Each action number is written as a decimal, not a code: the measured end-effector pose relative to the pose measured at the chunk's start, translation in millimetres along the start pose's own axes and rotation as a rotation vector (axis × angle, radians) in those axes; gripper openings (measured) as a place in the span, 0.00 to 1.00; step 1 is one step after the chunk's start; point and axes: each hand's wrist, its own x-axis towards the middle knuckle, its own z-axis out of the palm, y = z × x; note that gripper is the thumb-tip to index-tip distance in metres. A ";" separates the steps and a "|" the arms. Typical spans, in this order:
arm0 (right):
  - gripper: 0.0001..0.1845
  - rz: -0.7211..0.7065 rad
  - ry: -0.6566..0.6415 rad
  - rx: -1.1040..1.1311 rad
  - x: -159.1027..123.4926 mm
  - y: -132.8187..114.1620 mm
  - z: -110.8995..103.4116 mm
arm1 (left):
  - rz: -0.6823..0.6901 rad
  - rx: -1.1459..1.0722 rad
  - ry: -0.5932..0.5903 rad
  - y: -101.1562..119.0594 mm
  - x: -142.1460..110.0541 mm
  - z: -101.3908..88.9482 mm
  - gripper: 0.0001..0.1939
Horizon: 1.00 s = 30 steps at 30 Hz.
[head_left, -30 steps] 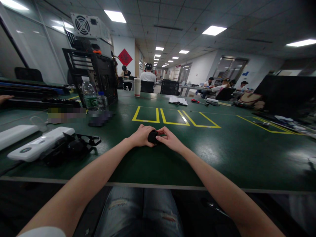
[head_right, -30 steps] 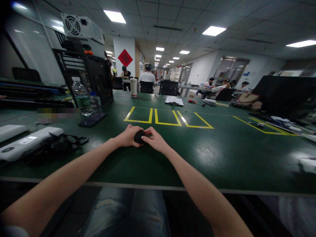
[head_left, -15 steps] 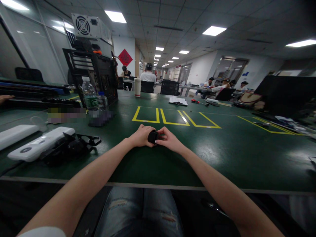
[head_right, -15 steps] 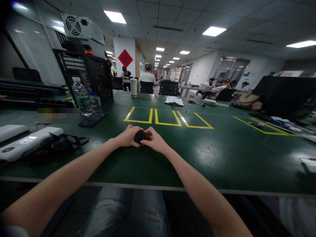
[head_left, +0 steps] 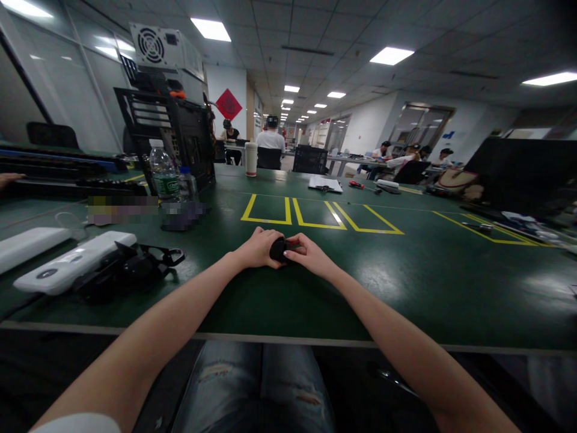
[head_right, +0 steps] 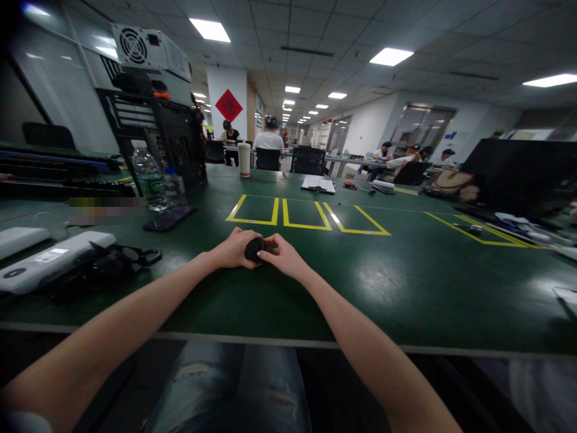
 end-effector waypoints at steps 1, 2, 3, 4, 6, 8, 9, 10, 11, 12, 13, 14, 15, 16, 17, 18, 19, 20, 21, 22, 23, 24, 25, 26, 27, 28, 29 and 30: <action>0.18 -0.018 0.002 0.005 -0.1 0.1 0.0 | -0.001 -0.001 0.000 -0.1 -0.1 0.1 0.29; 0.19 -0.034 0.003 0.014 -0.3 0.0 0.0 | -0.001 0.000 -0.001 -0.1 -0.2 0.3 0.29; 0.19 -0.047 0.004 0.026 -0.5 0.0 0.1 | -0.001 0.000 -0.002 -0.2 -0.2 0.5 0.29; 0.20 -0.055 0.000 0.040 -0.6 -0.1 0.2 | -0.002 0.001 -0.003 -0.3 -0.2 0.8 0.29; 0.19 -0.060 -0.001 0.062 -0.6 -0.1 0.5 | -0.010 0.002 -0.001 -0.4 0.0 1.6 0.29; 0.16 -0.060 0.008 0.065 -0.4 0.0 0.7 | -0.013 0.003 0.005 -0.3 0.2 2.4 0.29; 0.15 -0.061 0.012 0.062 -0.3 0.0 0.8 | -0.012 0.003 0.008 -0.2 0.3 2.6 0.29; 0.15 -0.061 0.014 0.057 -0.2 0.1 0.8 | -0.009 0.002 0.010 -0.2 0.4 2.8 0.29; 0.15 -0.061 0.016 0.050 -0.1 0.1 0.8 | -0.005 0.001 0.012 -0.1 0.5 2.8 0.29; 0.15 -0.058 0.017 0.042 -0.1 0.0 0.8 | -0.004 0.000 0.012 -0.1 0.6 2.8 0.29; 0.17 -0.052 0.019 0.032 -0.1 -0.1 0.7 | -0.004 -0.002 0.011 -0.2 0.6 2.6 0.29; 0.18 -0.044 0.022 0.022 -0.1 -0.3 0.5 | -0.005 -0.003 0.010 -0.3 0.6 2.5 0.29; 0.19 -0.032 0.019 0.014 -0.1 -0.5 0.3 | -0.006 -0.005 0.007 -0.4 0.6 2.3 0.29; 0.19 -0.024 0.011 0.009 -0.2 -0.7 0.1 | -0.007 -0.006 0.004 -0.5 0.5 2.1 0.29; 0.19 -0.020 -0.001 0.006 -0.3 -1.0 -0.1 | -0.009 -0.006 0.002 -0.6 0.4 1.9 0.29; 0.19 -0.025 -0.012 0.006 -0.5 -1.3 -0.3 | -0.012 -0.005 0.001 -0.6 0.3 1.7 0.29; 0.18 -0.033 -0.024 0.009 -0.8 -1.6 -0.4 | -0.016 -0.004 -0.001 -0.6 0.1 1.5 0.29; 0.18 -0.043 -0.032 0.013 -1.1 -2.0 -0.5 | -0.018 -0.004 -0.004 -0.5 0.0 1.2 0.29; 0.18 -0.051 -0.036 0.019 -1.5 -2.4 -0.5 | -0.019 -0.006 -0.008 -0.3 -0.1 0.9 0.29; 0.19 -0.058 -0.037 0.024 -1.8 -2.8 -0.4 | -0.018 -0.008 -0.010 0.1 -0.2 0.5 0.29; 0.19 -0.061 -0.038 0.030 -2.0 -3.3 -0.3 | -0.017 -0.009 -0.011 0.5 -0.2 0.2 0.29; 0.18 -0.063 -0.037 0.035 -2.2 -3.8 -0.2 | -0.016 -0.011 -0.013 1.0 -0.1 -0.2 0.29; 0.17 -0.062 -0.035 0.036 -2.2 -4.3 -0.1 | -0.017 -0.011 -0.014 1.5 0.0 -0.6 0.29; 0.16 -0.060 -0.030 0.037 -2.0 -4.5 0.0 | -0.019 -0.011 -0.014 2.1 0.1 -1.0 0.29; 0.15 -0.055 -0.027 0.035 -1.7 -4.6 0.1 | -0.021 -0.012 -0.016 2.5 0.3 -1.3 0.29; 0.15 -0.048 -0.022 0.033 -1.4 -4.4 0.1 | -0.022 -0.013 -0.019 2.9 0.4 -1.7 0.29; 0.15 -0.040 -0.017 0.028 -1.0 -4.0 0.1 | -0.023 -0.015 -0.022 3.1 0.4 -1.9 0.29; 0.16 -0.034 -0.010 0.024 -0.6 -3.4 0.1 | -0.024 -0.017 -0.022 3.2 0.4 -2.1 0.29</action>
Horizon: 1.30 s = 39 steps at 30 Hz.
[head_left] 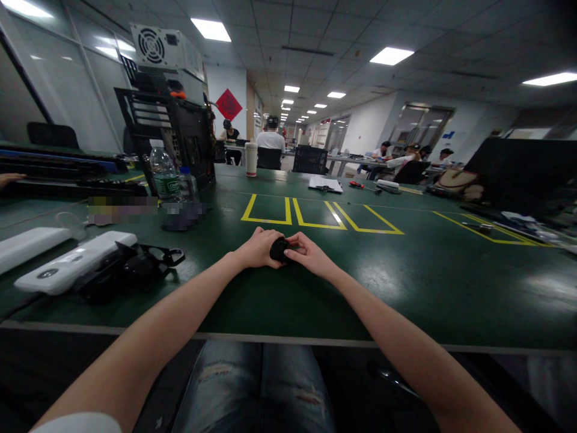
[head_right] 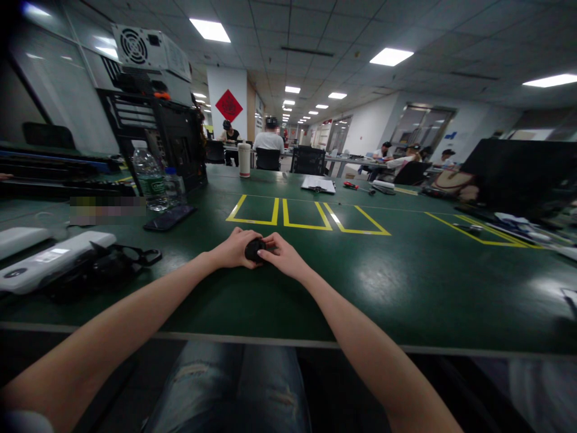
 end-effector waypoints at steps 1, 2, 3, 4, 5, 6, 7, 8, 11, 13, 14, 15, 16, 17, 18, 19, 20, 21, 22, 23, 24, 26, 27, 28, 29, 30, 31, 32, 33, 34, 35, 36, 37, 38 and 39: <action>0.17 0.008 0.006 -0.004 0.3 0.7 -0.1 | 0.000 -0.001 0.001 -0.1 0.0 0.0 0.29; 0.18 0.018 0.009 -0.007 0.6 1.5 -0.2 | 0.003 -0.001 0.000 -0.3 0.0 0.1 0.29; 0.19 0.030 0.008 -0.010 0.9 2.1 -0.2 | 0.005 0.001 0.001 -0.5 0.1 0.4 0.29; 0.20 0.039 0.004 -0.012 1.0 2.7 -0.3 | 0.005 0.004 0.004 -0.9 0.2 0.9 0.29; 0.19 0.043 -0.004 -0.010 1.1 3.1 -0.4 | 0.007 0.009 0.007 -1.3 0.3 1.4 0.29; 0.19 0.040 -0.012 -0.005 1.1 3.4 -0.4 | 0.007 0.014 0.010 -1.7 0.4 2.0 0.29; 0.19 0.029 -0.018 0.001 0.9 3.5 -0.3 | 0.006 0.019 0.014 -2.1 0.5 2.6 0.29; 0.18 0.013 -0.023 0.010 0.7 3.5 -0.2 | 0.005 0.023 0.017 -2.4 0.5 3.0 0.29; 0.20 -0.023 -0.031 0.028 -0.2 2.6 0.2 | 0.009 0.024 0.015 -2.7 0.3 3.3 0.29; 0.18 -0.021 -0.023 0.029 -0.5 1.7 0.4 | 0.008 0.020 0.015 -2.2 -0.1 2.5 0.29; 0.17 -0.019 -0.015 0.029 -0.4 1.4 0.5 | 0.007 0.016 0.014 -1.9 -0.3 1.9 0.29; 0.15 -0.018 -0.007 0.027 -0.2 1.2 0.6 | 0.004 0.012 0.013 -1.5 -0.5 1.3 0.29; 0.15 -0.016 -0.001 0.024 0.1 1.2 0.6 | 0.004 0.007 0.009 -1.0 -0.6 0.7 0.29; 0.15 -0.013 0.003 0.020 0.4 1.3 0.6 | 0.004 0.004 0.006 -0.6 -0.7 0.1 0.29; 0.15 -0.007 0.007 0.012 0.8 1.6 0.6 | 0.005 0.002 0.003 -0.3 -0.7 -0.3 0.29; 0.16 0.002 0.015 0.002 1.1 1.9 0.5 | 0.005 0.002 0.001 0.0 -0.7 -0.6 0.29; 0.17 0.015 0.023 -0.007 1.2 2.2 0.4 | 0.003 0.003 0.000 0.2 -0.7 -0.8 0.29; 0.18 0.029 0.025 -0.016 1.2 2.3 0.3 | 0.000 0.003 -0.003 0.2 -0.6 -0.8 0.29; 0.18 0.040 0.023 -0.022 1.1 2.2 0.1 | -0.004 0.003 -0.005 0.2 -0.5 -0.7 0.29; 0.18 0.047 0.014 -0.024 0.7 1.8 -0.1 | -0.009 0.003 -0.005 0.1 -0.4 -0.5 0.29; 0.18 0.047 0.002 -0.023 0.3 1.1 -0.3 | -0.011 0.002 -0.007 -0.1 -0.4 -0.2 0.29; 0.17 0.019 -0.020 -0.007 -0.8 -0.7 -0.5 | -0.014 0.004 -0.007 -0.5 -0.3 0.1 0.29; 0.17 -0.002 -0.029 0.007 -1.3 -1.5 -0.5 | -0.014 0.006 -0.008 -0.8 -0.4 0.1 0.30; 0.17 -0.021 -0.035 0.021 -1.6 -2.2 -0.4 | -0.013 0.008 -0.008 -0.9 -0.4 0.1 0.30; 0.18 -0.035 -0.039 0.035 -1.7 -2.5 -0.2 | -0.011 0.010 -0.008 -1.0 -0.5 0.0 0.30; 0.18 -0.043 -0.038 0.043 -1.7 -2.6 0.0 | -0.008 0.011 -0.008 -1.0 -0.6 -0.1 0.29; 0.18 -0.046 -0.034 0.048 -1.5 -2.3 0.2 | -0.004 0.012 -0.006 -0.9 -0.6 -0.2 0.29; 0.17 -0.047 -0.027 0.047 -1.1 -1.8 0.4 | 0.000 0.012 -0.005 -0.8 -0.6 -0.2 0.29; 0.16 -0.046 -0.018 0.044 -0.6 -1.1 0.7 | 0.001 0.011 -0.003 -0.5 -0.5 -0.1 0.29; 0.15 -0.043 -0.007 0.038 -0.1 -0.3 0.8 | 0.000 0.010 -0.001 -0.3 -0.3 0.2 0.29; 0.14 -0.038 0.000 0.032 0.5 0.6 0.9 | -0.004 0.010 -0.001 -0.1 -0.1 0.5 0.29; 0.14 -0.029 0.005 0.024 0.9 1.5 1.0 | -0.011 0.010 -0.001 0.1 0.1 0.8 0.29; 0.15 -0.016 0.009 0.016 1.3 2.4 0.9 | -0.018 0.010 -0.002 0.2 0.3 1.1 0.29; 0.16 -0.001 0.013 0.007 1.5 3.1 0.8 | -0.025 0.011 -0.002 0.2 0.4 1.4 0.29; 0.17 0.017 0.016 -0.003 1.6 3.5 0.6 | -0.029 0.011 -0.004 0.1 0.5 1.5 0.29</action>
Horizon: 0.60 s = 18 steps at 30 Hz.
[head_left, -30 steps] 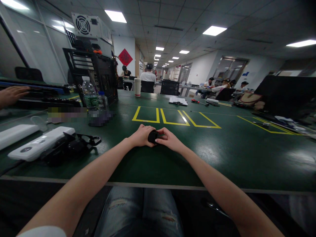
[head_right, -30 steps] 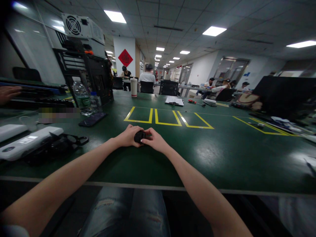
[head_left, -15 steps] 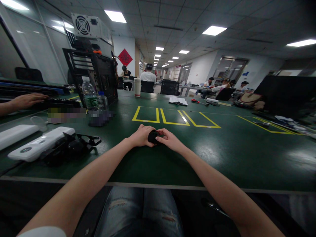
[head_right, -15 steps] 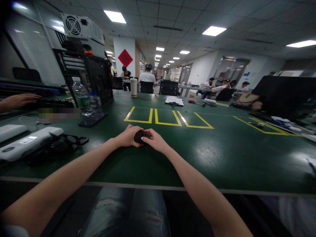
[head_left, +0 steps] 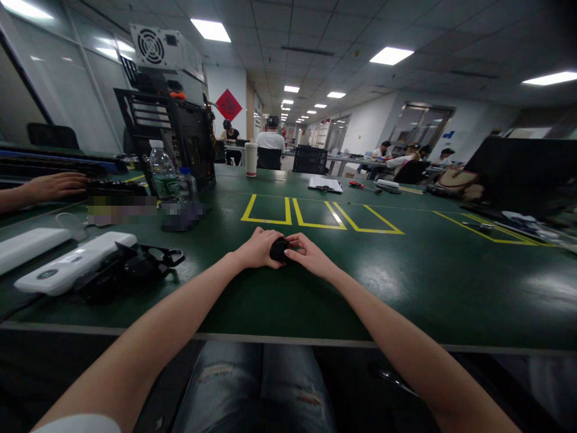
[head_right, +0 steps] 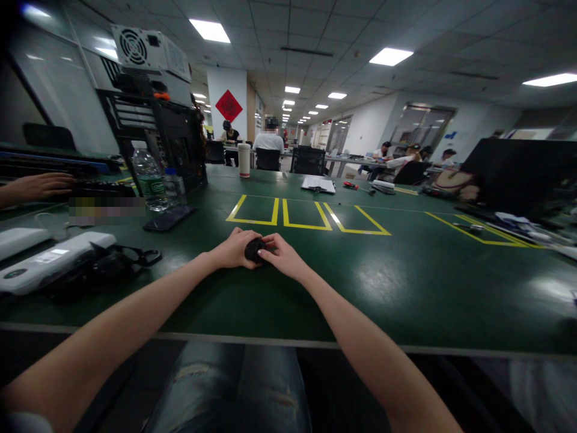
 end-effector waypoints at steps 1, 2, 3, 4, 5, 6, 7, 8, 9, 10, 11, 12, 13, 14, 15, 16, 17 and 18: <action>0.18 0.017 0.003 -0.008 -0.1 0.2 -0.2 | -0.002 -0.002 -0.001 -0.2 0.0 0.0 0.29; 0.19 0.029 0.003 -0.012 -0.3 0.0 -0.5 | 0.001 -0.004 -0.003 -0.5 -0.1 0.0 0.30; 0.19 0.033 0.000 -0.013 -0.7 -0.5 -0.7 | 0.006 -0.008 -0.003 -0.9 -0.2 0.0 0.29; 0.18 0.026 -0.003 -0.009 -1.2 -1.3 -0.8 | 0.012 -0.010 -0.001 -1.2 -0.3 -0.1 0.29; 0.18 0.012 -0.011 0.000 -1.7 -2.3 -0.9 | 0.020 -0.011 0.001 -1.6 -0.5 -0.2 0.29; 0.17 -0.008 -0.020 0.015 -2.1 -3.3 -0.8 | 0.028 -0.010 0.006 -1.9 -0.6 -0.2 0.29; 0.17 -0.026 -0.033 0.031 -2.5 -4.2 -0.7 | 0.034 -0.008 0.010 -2.0 -0.8 -0.3 0.29; 0.17 -0.041 -0.041 0.047 -2.8 -4.9 -0.5 | 0.037 -0.006 0.014 -2.0 -0.9 -0.5 0.29; 0.18 -0.050 -0.041 0.061 -2.8 -5.2 -0.3 | 0.037 -0.004 0.017 -1.8 -1.1 -0.8 0.28; 0.17 -0.054 -0.037 0.070 -2.7 -5.3 -0.1 | 0.038 -0.006 0.017 -1.4 -1.2 -1.2 0.28; 0.15 -0.055 -0.028 0.073 -2.4 -5.0 0.0 | 0.038 -0.009 0.016 -0.9 -1.4 -1.7 0.28; 0.14 -0.055 -0.015 0.070 -2.0 -4.5 0.0 | 0.038 -0.013 0.014 -0.3 -1.6 -2.4 0.28; 0.12 -0.055 -0.004 0.063 -1.5 -3.9 0.0 | 0.039 -0.017 0.012 0.2 -1.7 -2.9 0.28; 0.11 -0.054 0.002 0.054 -0.9 -3.1 -0.2 | 0.041 -0.020 0.010 0.5 -1.8 -3.4 0.28; 0.11 -0.055 0.004 0.044 -0.4 -2.3 -0.4 | 0.043 -0.021 0.008 0.7 -1.8 -3.8 0.28; 0.11 -0.056 0.004 0.034 0.1 -1.5 -0.6 | 0.045 -0.019 0.009 0.7 -1.8 -3.9 0.28; 0.12 -0.055 0.008 0.027 0.6 -0.8 -0.8 | 0.045 -0.015 0.011 0.5 -1.7 -3.7 0.28; 0.13 -0.047 0.015 0.023 0.9 -0.2 -1.1 | 0.046 -0.010 0.014 0.1 -1.6 -3.4 0.28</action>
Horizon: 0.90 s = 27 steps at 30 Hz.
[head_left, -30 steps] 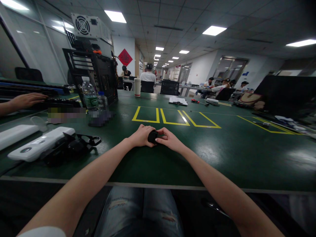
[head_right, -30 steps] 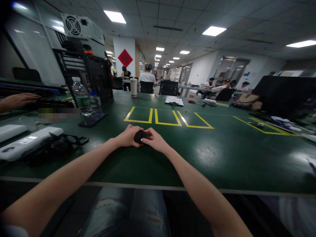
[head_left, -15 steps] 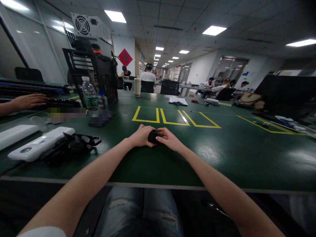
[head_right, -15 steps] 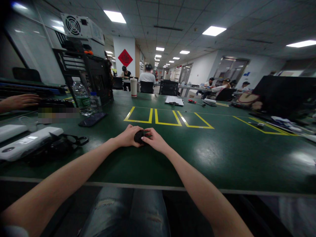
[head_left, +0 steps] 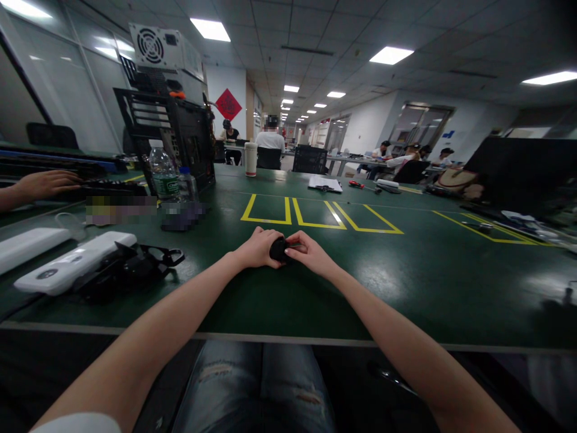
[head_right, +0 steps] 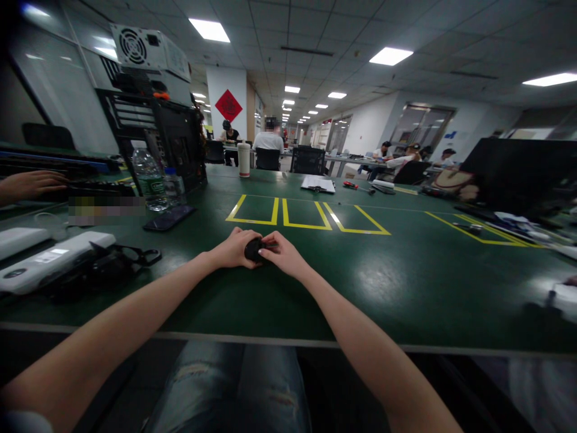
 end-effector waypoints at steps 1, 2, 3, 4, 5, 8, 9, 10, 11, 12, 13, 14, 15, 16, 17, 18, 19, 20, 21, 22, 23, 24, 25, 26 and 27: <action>0.15 0.013 0.007 -0.003 0.2 0.5 -0.2 | 0.001 0.004 0.003 -0.5 0.1 0.5 0.28; 0.16 0.029 0.015 -0.006 0.3 0.8 -0.5 | 0.003 0.008 0.005 -1.1 0.3 1.1 0.28; 0.18 0.045 0.014 -0.009 0.2 1.0 -0.6 | 0.005 0.009 0.007 -1.6 0.4 1.8 0.28; 0.19 0.057 0.006 -0.011 0.1 1.0 -0.7 | 0.007 0.009 0.009 -2.1 0.6 2.4 0.28; 0.19 0.061 -0.007 -0.013 -0.1 0.8 -0.8 | 0.008 0.008 0.009 -2.6 0.7 3.0 0.28; 0.17 0.037 -0.039 0.002 -0.7 0.3 -0.3 | 0.002 0.010 0.010 -3.3 0.9 4.4 0.29; 0.17 0.024 -0.042 0.013 -0.9 0.3 0.0 | -0.002 0.013 0.010 -3.3 1.0 4.6 0.29; 0.17 0.011 -0.041 0.024 -1.1 0.3 0.3 | -0.003 0.015 0.010 -3.3 0.9 4.7 0.29; 0.16 0.001 -0.040 0.033 -1.3 0.4 0.6 | -0.002 0.017 0.011 -3.2 0.9 4.6 0.29; 0.16 -0.008 -0.039 0.040 -1.4 0.5 0.8 | -0.001 0.017 0.013 -3.1 0.8 4.3 0.28; 0.15 -0.014 -0.038 0.044 -1.4 0.7 0.9 | 0.003 0.015 0.013 -2.9 0.7 4.0 0.28; 0.14 -0.019 -0.038 0.043 -1.4 0.8 0.9 | 0.005 0.013 0.013 -2.6 0.6 3.7 0.29; 0.14 -0.022 -0.036 0.039 -1.3 0.9 0.8 | 0.006 0.010 0.011 -2.3 0.5 3.3 0.29; 0.14 -0.019 -0.033 0.032 -1.1 0.9 0.6 | 0.005 0.008 0.008 -2.1 0.5 3.0 0.29; 0.14 -0.013 -0.028 0.024 -1.0 0.9 0.3 | 0.002 0.006 0.005 -1.8 0.5 2.7 0.29; 0.15 -0.002 -0.021 0.016 -0.8 0.7 0.1 | -0.001 0.005 0.002 -1.6 0.6 2.4 0.29; 0.16 0.012 -0.013 0.010 -0.7 0.5 -0.2 | -0.006 0.005 -0.002 -1.4 0.6 2.1 0.29; 0.18 0.028 -0.007 0.004 -0.6 0.1 -0.5 | -0.010 0.005 -0.005 -1.2 0.7 1.8 0.28; 0.19 0.044 -0.008 0.001 -0.7 -0.3 -0.7 | -0.012 0.005 -0.007 -1.0 0.6 1.6 0.28; 0.20 0.057 -0.014 -0.002 -0.9 -0.9 -0.9 | -0.012 0.005 -0.009 -0.8 0.6 1.3 0.28; 0.20 0.067 -0.027 -0.004 -1.2 -1.4 -1.0 | -0.010 0.004 -0.010 -0.7 0.5 1.1 0.28; 0.19 0.071 -0.039 -0.004 -1.5 -2.0 -1.1 | -0.006 0.005 -0.010 -0.7 0.4 1.0 0.28; 0.19 0.066 -0.050 -0.003 -1.9 -2.4 -1.2 | -0.004 0.006 -0.008 -0.7 0.4 1.0 0.28; 0.18 0.057 -0.056 -0.001 -2.3 -2.8 -1.1 | -0.002 0.008 -0.006 -0.8 0.4 1.2 0.28; 0.18 0.045 -0.060 0.002 -2.6 -3.1 -1.0 | -0.002 0.011 -0.003 -1.0 0.4 1.4 0.28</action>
